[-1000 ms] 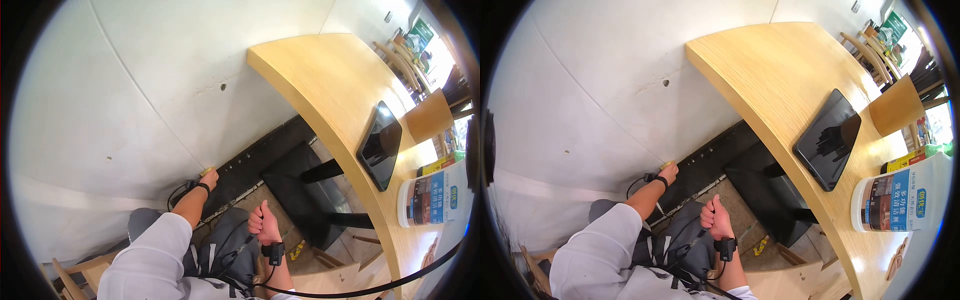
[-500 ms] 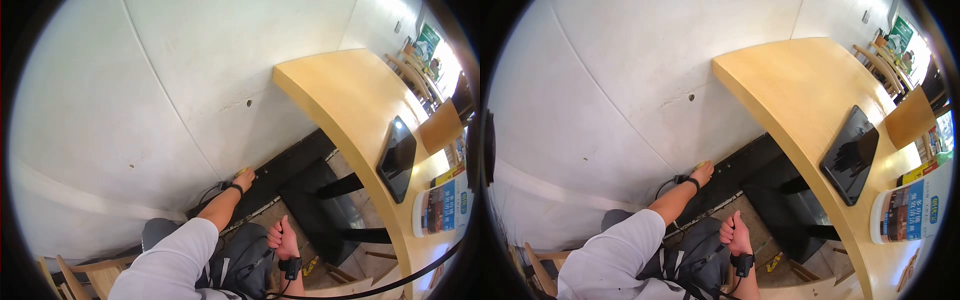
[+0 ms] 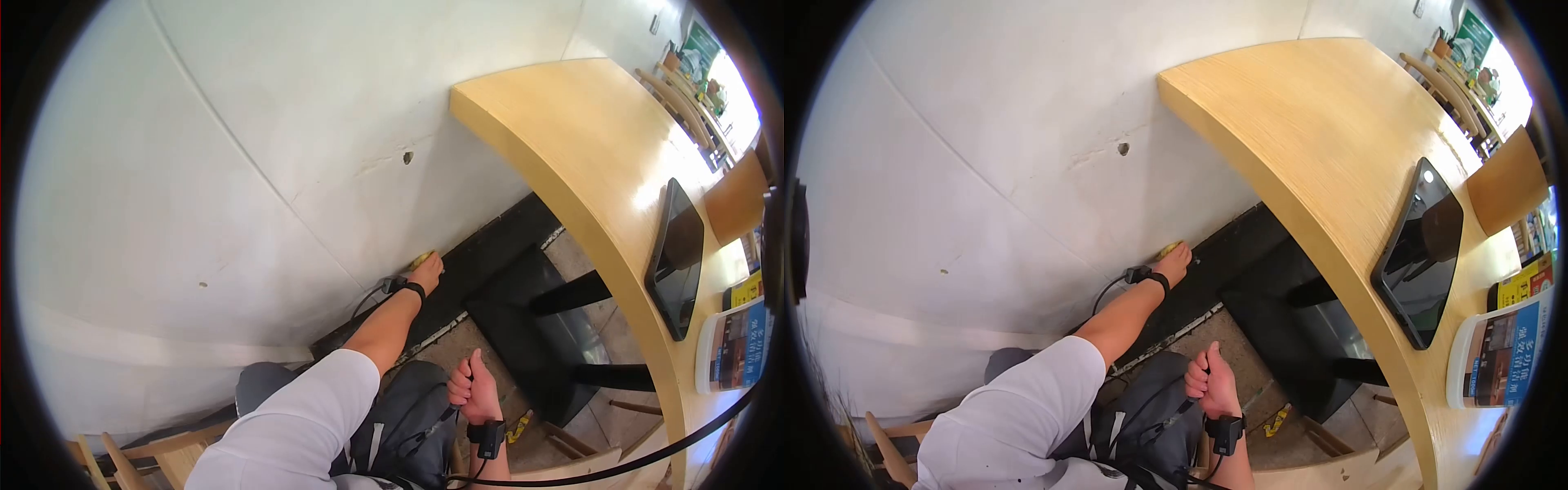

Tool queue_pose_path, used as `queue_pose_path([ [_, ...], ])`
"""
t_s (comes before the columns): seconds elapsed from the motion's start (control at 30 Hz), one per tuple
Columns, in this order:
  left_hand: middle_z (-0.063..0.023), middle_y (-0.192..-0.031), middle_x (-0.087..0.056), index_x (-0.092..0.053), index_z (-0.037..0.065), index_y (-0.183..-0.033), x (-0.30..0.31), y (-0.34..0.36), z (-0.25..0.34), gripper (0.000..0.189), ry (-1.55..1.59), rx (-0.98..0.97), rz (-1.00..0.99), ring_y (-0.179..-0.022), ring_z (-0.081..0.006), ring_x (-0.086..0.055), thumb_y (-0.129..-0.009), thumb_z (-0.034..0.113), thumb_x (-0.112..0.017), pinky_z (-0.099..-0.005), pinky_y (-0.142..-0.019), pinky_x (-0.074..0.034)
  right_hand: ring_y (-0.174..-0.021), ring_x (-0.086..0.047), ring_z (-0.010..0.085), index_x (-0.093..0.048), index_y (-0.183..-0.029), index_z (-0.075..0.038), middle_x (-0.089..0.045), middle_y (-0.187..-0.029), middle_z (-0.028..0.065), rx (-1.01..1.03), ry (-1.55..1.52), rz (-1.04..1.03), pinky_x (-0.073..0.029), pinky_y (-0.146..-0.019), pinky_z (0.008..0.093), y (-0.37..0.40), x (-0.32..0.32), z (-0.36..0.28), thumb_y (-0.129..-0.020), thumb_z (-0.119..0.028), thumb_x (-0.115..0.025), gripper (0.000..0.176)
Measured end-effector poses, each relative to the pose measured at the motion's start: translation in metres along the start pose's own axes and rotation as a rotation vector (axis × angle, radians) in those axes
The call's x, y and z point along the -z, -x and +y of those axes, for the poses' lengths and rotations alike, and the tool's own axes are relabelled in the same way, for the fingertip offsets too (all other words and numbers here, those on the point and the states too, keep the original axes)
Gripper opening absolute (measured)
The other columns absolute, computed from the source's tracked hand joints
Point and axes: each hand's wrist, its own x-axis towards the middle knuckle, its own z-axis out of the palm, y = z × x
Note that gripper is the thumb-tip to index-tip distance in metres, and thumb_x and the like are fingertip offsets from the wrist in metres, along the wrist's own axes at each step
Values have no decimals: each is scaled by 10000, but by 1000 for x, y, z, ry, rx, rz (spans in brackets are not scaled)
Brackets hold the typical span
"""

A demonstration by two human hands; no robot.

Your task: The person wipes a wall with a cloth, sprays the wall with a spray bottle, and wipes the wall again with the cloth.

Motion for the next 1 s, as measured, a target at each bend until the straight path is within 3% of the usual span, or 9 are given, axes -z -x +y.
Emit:
queue_pose_path([
  [0.1, -73, -1335, -578, -736, 179, -1144, -2, 20, 10, 330, 17, -45, -37, -1304, -288, -452, -926, 280, -510, -512, -1152, -234, -447, -244, 72, -383, -726, -173, -278, -567, -52, 1, 10, 40, -216, -397, 238, 1, -1, -3, -1030, -556, -361, 490],
  [0.17, -59, -1276, -608, -737, 185, -1141, -2, 44, 28, 325, 187, -173, -354, -1271, -279, -481, -933, 289, -510, -499, -1105, -283, -449, -245, 72, -381, -726, -173, -277, -568, -52, -6, 6, 52, -217, -398, 237, 1, -2, -2, -1031, -554, -361, 488],
  [0.23, -51, -1198, -637, -735, 207, -1149, -18, 80, 58, 323, 235, -128, -464, -1222, -273, -514, -940, 311, -512, -497, -1037, -321, -454, -248, 72, -375, -727, -173, -278, -573, -53, -6, 55, 48, -218, -402, 235, 2, -6, -4, -1033, -550, -362, 486],
  [0.3, -62, -1263, -612, -718, 203, -1187, -17, 116, 73, 336, 167, -278, -603, -1261, -294, -491, -955, 319, -504, -511, -1031, -321, -456, -249, 71, -373, -727, -173, -278, -575, -54, -3, 51, 49, -219, -405, 234, 1, -5, -4, -1033, -548, -364, 484],
  [0.53, -99, -1359, -542, -656, 152, -1286, -35, 192, 85, 380, 29, -418, -550, -1283, -334, -489, -963, 280, -500, -527, -1062, -312, -475, -237, 64, -372, -752, -165, -269, -586, -57, -19, 30, 21, -218, -422, 235, 5, -8, -3, -1041, -521, -372, 458],
  [0.73, -68, -1263, -619, -716, 161, -1182, -11, 205, 59, 328, 163, -260, -674, -1231, -276, -534, -959, 275, -505, -519, -1012, -346, -457, -242, 59, -388, -745, -173, -276, -579, -63, -7, 18, -62, -215, -409, 230, 3, -3, 3, -1031, -540, -385, 465],
  [0.8, -45, -1154, -656, -749, 136, -1067, 34, 193, 24, 280, 371, -221, -703, -1163, -233, -565, -923, 229, -528, -480, -971, -376, -454, -247, 58, -391, -745, -174, -280, -577, -63, 0, 13, -94, -215, -406, 227, 3, 0, 2, -1030, -539, -390, 463],
  [0.93, -114, -1027, -627, -681, 61, -1076, 115, 157, -66, 282, 777, 292, -148, -1060, -297, -576, -865, 196, -553, -414, -944, -431, -447, -261, 56, -394, -741, -178, -295, -568, -66, 24, -4, -103, -216, -399, 221, 4, -2, 2, -1027, -536, -404, 457],
  [1.0, -149, -1149, -602, -642, 15, -1122, 149, 146, -119, 313, 964, 400, 188, -1126, -328, -548, -851, 127, -534, -428, -1000, -419, -465, -259, 61, -389, -748, -171, -290, -578, -62, 20, -17, -129, -213, -419, 229, 2, 3, 2, -1028, -529, -415, 455],
])
